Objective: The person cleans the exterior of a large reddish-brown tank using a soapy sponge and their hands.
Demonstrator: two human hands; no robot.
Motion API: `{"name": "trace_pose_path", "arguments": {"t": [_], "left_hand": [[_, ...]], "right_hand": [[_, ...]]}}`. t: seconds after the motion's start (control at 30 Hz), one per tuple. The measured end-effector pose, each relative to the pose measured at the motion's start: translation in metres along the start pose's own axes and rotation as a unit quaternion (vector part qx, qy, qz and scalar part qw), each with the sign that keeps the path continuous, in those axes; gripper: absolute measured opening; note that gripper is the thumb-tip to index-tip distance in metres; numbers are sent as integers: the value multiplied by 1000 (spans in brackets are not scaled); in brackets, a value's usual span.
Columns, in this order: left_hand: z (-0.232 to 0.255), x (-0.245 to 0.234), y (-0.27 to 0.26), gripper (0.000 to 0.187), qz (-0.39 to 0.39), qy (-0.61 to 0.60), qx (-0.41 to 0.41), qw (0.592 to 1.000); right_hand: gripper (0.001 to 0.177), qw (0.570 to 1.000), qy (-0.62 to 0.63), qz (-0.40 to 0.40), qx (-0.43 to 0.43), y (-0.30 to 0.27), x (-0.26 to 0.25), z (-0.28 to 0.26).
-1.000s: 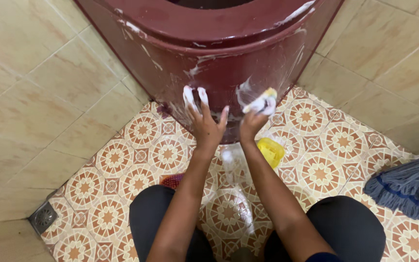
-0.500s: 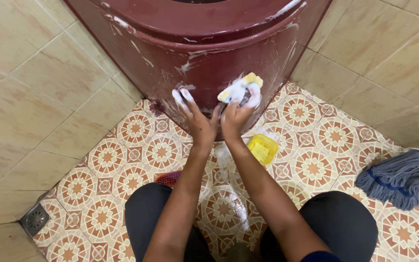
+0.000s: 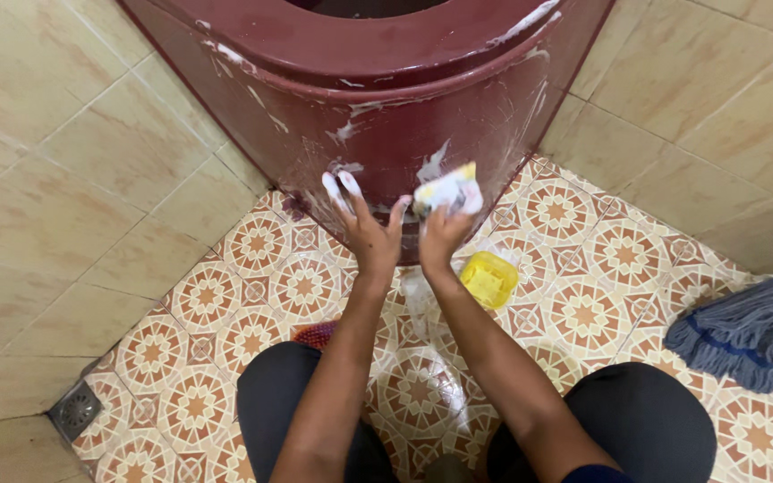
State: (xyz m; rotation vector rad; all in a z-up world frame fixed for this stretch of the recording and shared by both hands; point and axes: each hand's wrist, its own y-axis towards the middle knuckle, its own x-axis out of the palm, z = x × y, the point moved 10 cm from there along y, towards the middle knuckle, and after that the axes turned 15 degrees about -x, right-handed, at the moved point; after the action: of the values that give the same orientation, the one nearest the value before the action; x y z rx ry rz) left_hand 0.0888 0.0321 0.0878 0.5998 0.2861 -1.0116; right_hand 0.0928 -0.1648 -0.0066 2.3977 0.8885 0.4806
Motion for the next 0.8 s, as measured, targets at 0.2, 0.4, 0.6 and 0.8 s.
{"name": "trace_pose_path", "arguments": {"t": [0.2, 0.4, 0.6, 0.8], "left_hand": [[-10, 10, 0, 105, -12, 19, -22, 1000], [-1, 2, -3, 102, 5, 10, 26, 1000], [12, -12, -8, 87, 12, -44, 28, 999], [7, -19, 3, 67, 51, 27, -1, 998]], "right_hand": [[35, 991, 127, 13, 37, 32, 19, -43], [33, 999, 24, -22, -25, -37, 1, 14], [20, 971, -114, -127, 165, -86, -2, 69], [18, 995, 41, -70, -60, -4, 23, -58]]}}
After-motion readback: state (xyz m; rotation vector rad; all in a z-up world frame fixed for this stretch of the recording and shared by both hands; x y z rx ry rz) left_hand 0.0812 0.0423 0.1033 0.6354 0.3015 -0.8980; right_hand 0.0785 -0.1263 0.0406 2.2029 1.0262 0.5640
